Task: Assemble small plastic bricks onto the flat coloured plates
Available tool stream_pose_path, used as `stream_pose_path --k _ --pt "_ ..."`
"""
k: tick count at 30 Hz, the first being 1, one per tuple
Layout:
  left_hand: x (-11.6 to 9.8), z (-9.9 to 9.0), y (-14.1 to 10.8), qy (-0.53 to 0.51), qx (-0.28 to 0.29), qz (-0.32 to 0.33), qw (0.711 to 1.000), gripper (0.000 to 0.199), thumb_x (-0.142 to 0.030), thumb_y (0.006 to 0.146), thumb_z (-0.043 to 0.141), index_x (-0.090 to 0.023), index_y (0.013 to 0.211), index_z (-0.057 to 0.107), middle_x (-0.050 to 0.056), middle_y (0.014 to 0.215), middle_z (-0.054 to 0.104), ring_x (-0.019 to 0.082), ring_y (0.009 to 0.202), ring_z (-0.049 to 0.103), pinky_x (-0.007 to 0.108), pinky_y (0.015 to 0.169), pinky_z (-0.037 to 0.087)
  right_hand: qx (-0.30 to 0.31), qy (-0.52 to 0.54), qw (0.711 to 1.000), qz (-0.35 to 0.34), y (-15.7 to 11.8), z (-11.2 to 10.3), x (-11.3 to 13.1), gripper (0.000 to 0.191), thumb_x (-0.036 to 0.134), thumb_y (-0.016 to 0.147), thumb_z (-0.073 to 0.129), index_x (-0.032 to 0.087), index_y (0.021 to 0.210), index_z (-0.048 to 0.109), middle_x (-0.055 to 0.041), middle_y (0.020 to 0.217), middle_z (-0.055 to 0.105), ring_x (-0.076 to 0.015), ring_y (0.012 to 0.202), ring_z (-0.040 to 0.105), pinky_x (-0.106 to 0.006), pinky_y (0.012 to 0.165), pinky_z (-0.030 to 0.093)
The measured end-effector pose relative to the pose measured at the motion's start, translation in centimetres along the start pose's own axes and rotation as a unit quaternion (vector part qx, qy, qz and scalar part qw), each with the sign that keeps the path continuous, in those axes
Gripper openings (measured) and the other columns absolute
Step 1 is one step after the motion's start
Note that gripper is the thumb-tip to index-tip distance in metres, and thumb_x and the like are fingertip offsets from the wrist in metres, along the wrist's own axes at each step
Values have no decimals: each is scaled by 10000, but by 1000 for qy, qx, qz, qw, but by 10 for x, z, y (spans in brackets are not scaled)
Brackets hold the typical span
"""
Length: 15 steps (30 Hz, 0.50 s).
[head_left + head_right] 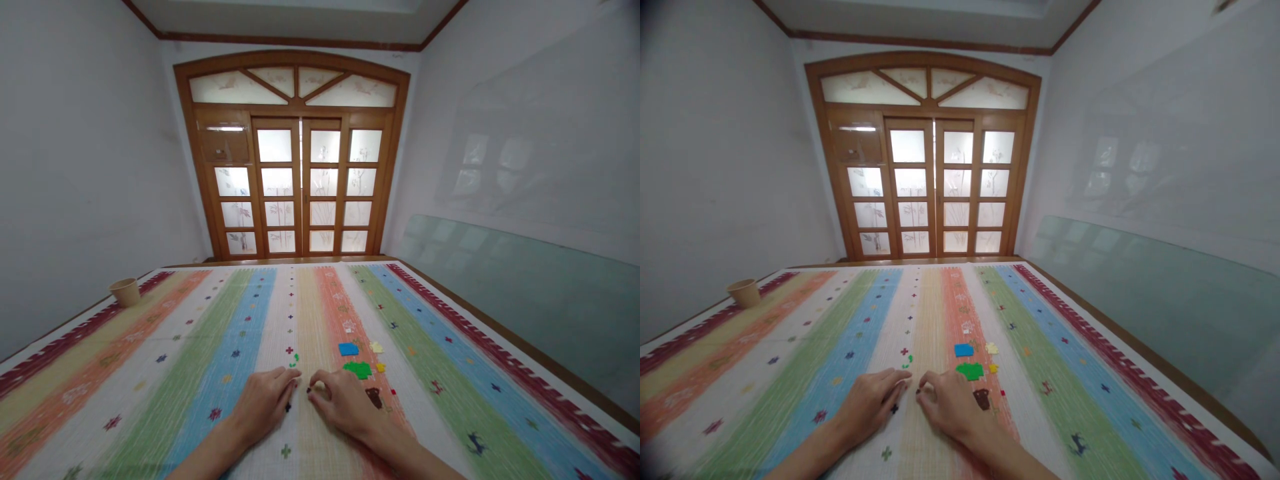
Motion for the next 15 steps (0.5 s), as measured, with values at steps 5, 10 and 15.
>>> stream_pose_path --k 5,10,15 --pt "20 -2 1 8 9 -97 995 270 -296 988 395 -223 947 652 35 861 719 185 762 675 268 674 414 0 14 1000 6 1 4 0 188 292 869 601 247 986 741 -49 862 770 -207 807 706 -277 736 433" --pt "63 -13 0 18 7 -245 969 321 -356 972 422 -201 769 616 17 698 675 164 656 617 257 619 335 1 11 1000 11 2 4 0 179 267 862 604 245 955 756 -56 880 773 -214 832 702 -279 731 438" --pt "76 -8 0 45 32 -257 965 348 -373 967 413 -195 723 588 18 683 660 171 666 608 255 593 285 3 16 1000 10 1 2 1 179 245 861 599 240 949 754 -56 880 773 -212 826 706 -282 737 444"
Point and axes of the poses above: each hand's wrist, its own y-axis towards the middle knuckle, its own z-axis out of the palm, x = y × z, the point moved 10 cm from there along y, towards the middle knuckle
